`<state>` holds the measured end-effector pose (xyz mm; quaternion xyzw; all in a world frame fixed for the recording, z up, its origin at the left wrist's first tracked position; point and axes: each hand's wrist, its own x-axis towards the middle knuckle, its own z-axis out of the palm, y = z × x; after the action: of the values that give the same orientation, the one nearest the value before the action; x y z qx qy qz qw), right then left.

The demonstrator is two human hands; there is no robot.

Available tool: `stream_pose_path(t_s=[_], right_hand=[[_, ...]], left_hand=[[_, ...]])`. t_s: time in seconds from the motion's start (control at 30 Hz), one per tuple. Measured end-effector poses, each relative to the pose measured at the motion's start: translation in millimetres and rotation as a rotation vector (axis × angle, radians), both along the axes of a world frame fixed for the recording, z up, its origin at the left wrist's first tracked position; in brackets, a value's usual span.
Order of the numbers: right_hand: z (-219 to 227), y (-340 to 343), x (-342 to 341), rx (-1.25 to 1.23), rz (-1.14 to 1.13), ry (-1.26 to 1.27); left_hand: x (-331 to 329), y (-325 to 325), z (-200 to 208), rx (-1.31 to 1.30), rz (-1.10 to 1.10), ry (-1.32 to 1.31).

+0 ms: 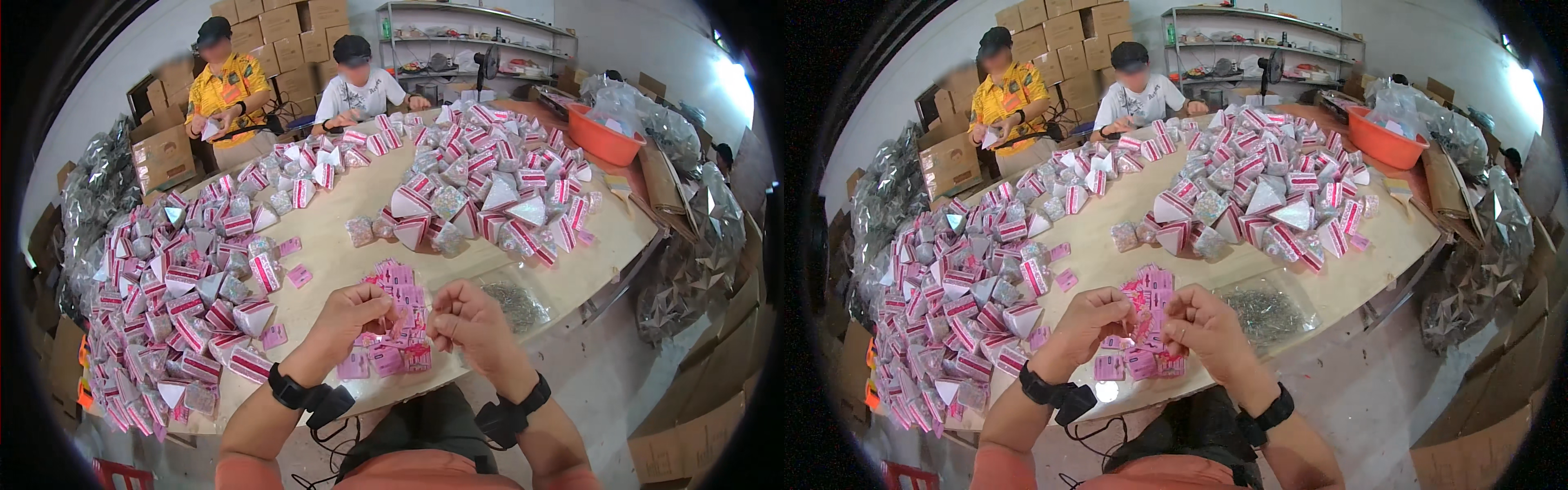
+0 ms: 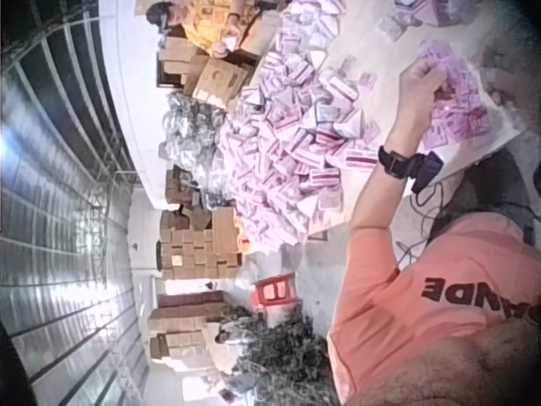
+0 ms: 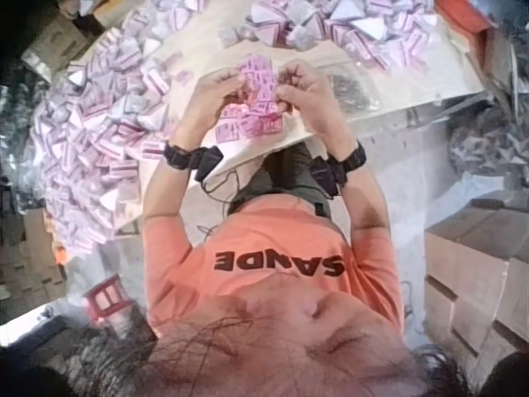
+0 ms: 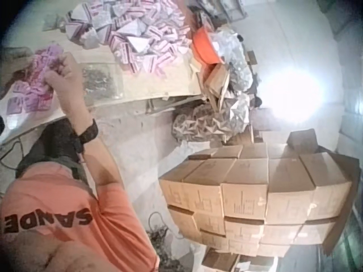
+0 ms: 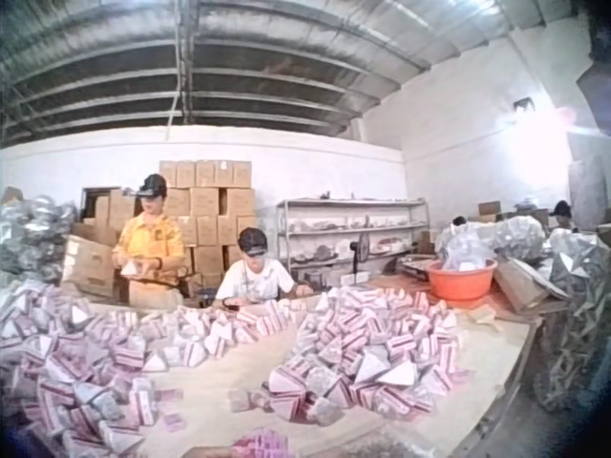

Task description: The person repeatedly picks up small, colorful, triangular items and pink labels from a table, inserts the labels into the items, and places the finished packages into a pile. The task is performed by hand in a repetitive assembly-line manner.

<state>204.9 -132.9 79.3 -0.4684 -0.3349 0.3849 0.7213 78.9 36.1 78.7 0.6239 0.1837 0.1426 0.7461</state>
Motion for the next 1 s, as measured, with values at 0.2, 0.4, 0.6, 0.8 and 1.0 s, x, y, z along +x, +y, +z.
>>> stream_pose_path(t_s=[0.2, 0.4, 0.6, 0.8, 1.0], right_hand=[[-11, 12, -6, 0.091, 0.056, -0.004], [-21, 19, -9, 0.079, -0.037, -0.162], [-35, 24, -17, -0.018, -0.337, -0.508], [-38, 32, -27, -0.036, -0.421, -0.332], [-42, 34, -25, 0.049, -0.396, -0.203]], left_hand=[[1, -7, -3, 0.005, -0.043, -0.005], [-1, -11, -9, -0.034, -0.077, -0.015], [0, -13, -10, 0.012, -0.085, -0.027], [1, -13, -15, 0.057, -0.044, -0.037], [0, -10, -19, 0.117, -0.038, -0.037]])
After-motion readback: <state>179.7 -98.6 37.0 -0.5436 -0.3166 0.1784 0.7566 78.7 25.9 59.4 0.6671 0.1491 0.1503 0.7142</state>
